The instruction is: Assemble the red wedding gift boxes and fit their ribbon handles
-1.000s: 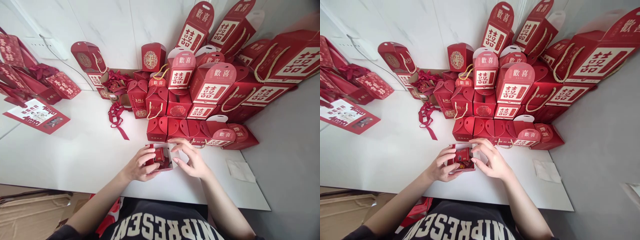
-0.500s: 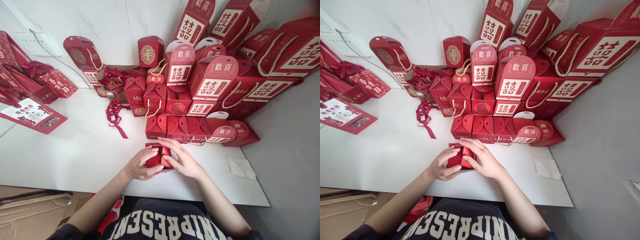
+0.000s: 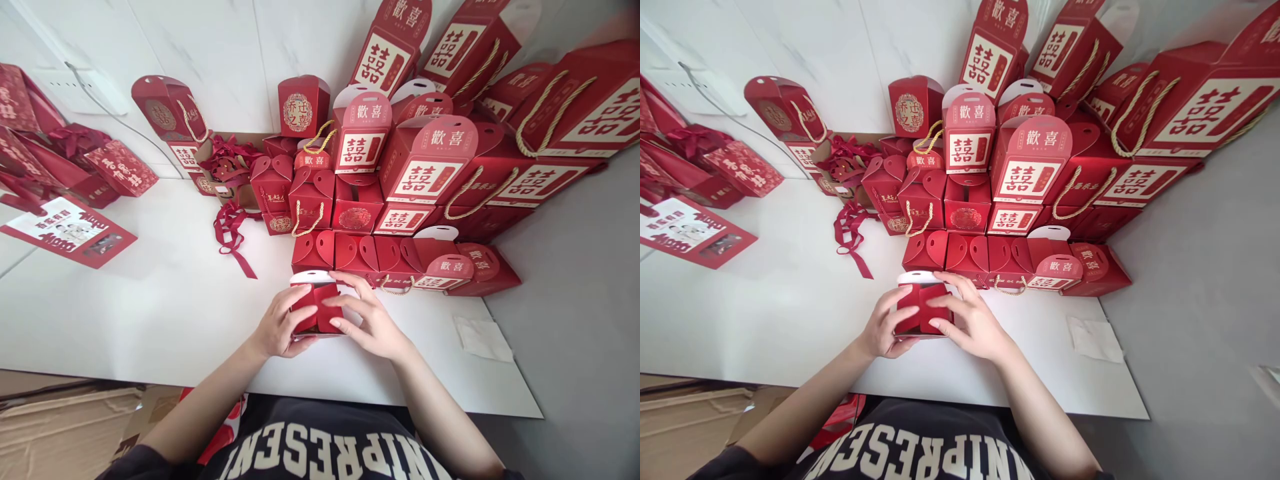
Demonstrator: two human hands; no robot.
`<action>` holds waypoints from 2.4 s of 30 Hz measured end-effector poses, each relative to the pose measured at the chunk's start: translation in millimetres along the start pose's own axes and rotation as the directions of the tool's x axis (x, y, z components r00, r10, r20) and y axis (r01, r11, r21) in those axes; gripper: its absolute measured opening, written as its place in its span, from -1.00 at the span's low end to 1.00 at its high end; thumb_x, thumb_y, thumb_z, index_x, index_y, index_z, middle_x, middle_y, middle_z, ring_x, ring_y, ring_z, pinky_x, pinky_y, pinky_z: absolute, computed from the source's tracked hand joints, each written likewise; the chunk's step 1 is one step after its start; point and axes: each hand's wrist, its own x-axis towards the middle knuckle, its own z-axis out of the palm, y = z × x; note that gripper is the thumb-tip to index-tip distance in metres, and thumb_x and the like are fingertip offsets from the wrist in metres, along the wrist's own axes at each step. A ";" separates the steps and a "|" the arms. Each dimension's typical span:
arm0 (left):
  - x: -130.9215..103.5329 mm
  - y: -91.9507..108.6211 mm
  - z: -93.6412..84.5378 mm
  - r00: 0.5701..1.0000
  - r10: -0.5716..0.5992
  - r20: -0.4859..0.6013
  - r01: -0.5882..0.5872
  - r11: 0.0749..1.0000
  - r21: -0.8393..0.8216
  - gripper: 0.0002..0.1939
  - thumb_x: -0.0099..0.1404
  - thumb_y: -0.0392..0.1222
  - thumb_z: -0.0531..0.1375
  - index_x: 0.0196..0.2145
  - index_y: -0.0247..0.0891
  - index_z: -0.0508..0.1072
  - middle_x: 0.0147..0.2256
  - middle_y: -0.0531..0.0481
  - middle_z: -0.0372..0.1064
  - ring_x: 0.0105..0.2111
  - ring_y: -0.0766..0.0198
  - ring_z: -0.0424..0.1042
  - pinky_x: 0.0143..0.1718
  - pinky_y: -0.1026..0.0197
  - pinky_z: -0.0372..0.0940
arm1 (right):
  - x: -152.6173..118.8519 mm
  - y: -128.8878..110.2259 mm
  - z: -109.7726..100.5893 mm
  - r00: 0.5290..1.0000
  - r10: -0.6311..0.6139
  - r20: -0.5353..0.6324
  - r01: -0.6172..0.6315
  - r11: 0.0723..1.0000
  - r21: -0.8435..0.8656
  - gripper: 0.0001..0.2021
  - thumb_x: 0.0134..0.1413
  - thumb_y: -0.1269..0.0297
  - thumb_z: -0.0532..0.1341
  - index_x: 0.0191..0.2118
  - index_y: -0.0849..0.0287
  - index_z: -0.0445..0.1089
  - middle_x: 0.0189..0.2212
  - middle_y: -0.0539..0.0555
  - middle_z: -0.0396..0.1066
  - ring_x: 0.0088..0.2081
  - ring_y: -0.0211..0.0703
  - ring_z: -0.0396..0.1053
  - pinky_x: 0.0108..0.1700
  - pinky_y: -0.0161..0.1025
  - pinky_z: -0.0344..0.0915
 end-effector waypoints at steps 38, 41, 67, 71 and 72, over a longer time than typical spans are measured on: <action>37.1 -127.9 -117.7 0.347 -0.923 -0.168 0.890 0.266 0.371 -0.85 0.30 -0.20 0.16 -0.27 -0.29 0.50 -0.22 -0.18 0.51 -0.15 0.00 0.48 -0.07 0.00 0.34 | -5.1 -25.2 -1.6 0.984 -0.170 -0.042 0.142 0.916 -0.375 -0.82 0.30 0.32 0.18 -0.02 0.10 0.41 0.09 0.19 0.42 0.16 0.04 0.34 0.30 0.20 0.11; 63.1 -99.2 -125.7 0.473 -0.879 -0.066 0.881 0.472 0.027 -0.82 0.38 -0.10 0.10 -0.21 -0.23 0.44 -0.25 -0.07 0.51 -0.25 0.20 0.49 -0.15 0.17 0.38 | 3.1 -36.8 -1.8 0.984 -0.148 -0.102 0.119 0.963 -0.244 -0.84 0.30 0.34 0.18 -0.04 0.08 0.41 0.05 0.17 0.44 0.09 0.00 0.38 0.21 0.09 0.23; 111.6 19.4 -96.7 0.449 -0.446 0.774 0.878 0.382 -0.289 -0.71 0.10 -0.47 0.00 -0.48 -0.34 0.51 -0.47 -0.02 0.48 -0.48 0.32 0.46 -0.43 0.31 0.36 | 17.5 -47.7 -43.9 0.806 0.428 -0.409 0.089 0.595 0.798 -0.86 0.23 0.28 0.26 -0.10 0.05 0.45 -0.57 -0.10 0.41 -0.52 -0.31 0.34 -0.40 -0.33 0.31; 106.3 17.2 -96.6 0.475 -0.438 0.763 0.860 0.414 -0.297 -0.70 0.07 -0.47 -0.01 -0.55 -0.33 0.51 -0.49 -0.03 0.47 -0.51 0.32 0.40 -0.48 0.31 0.29 | 5.8 -38.3 -59.0 0.701 0.478 -0.529 0.121 0.650 0.750 -0.85 0.17 0.31 0.30 -0.13 0.09 0.46 -0.60 -0.11 0.34 -0.56 -0.33 0.28 -0.46 -0.35 0.25; 105.9 17.3 -96.9 0.496 -0.424 0.757 0.847 0.429 -0.314 -0.70 0.08 -0.47 0.00 -0.56 -0.33 0.51 -0.49 -0.03 0.47 -0.50 0.32 0.40 -0.47 0.30 0.29 | 2.2 -37.0 -61.5 0.684 0.482 -0.548 0.121 0.665 0.737 -0.84 0.15 0.32 0.32 -0.13 0.10 0.46 -0.59 -0.11 0.34 -0.57 -0.34 0.28 -0.48 -0.35 0.24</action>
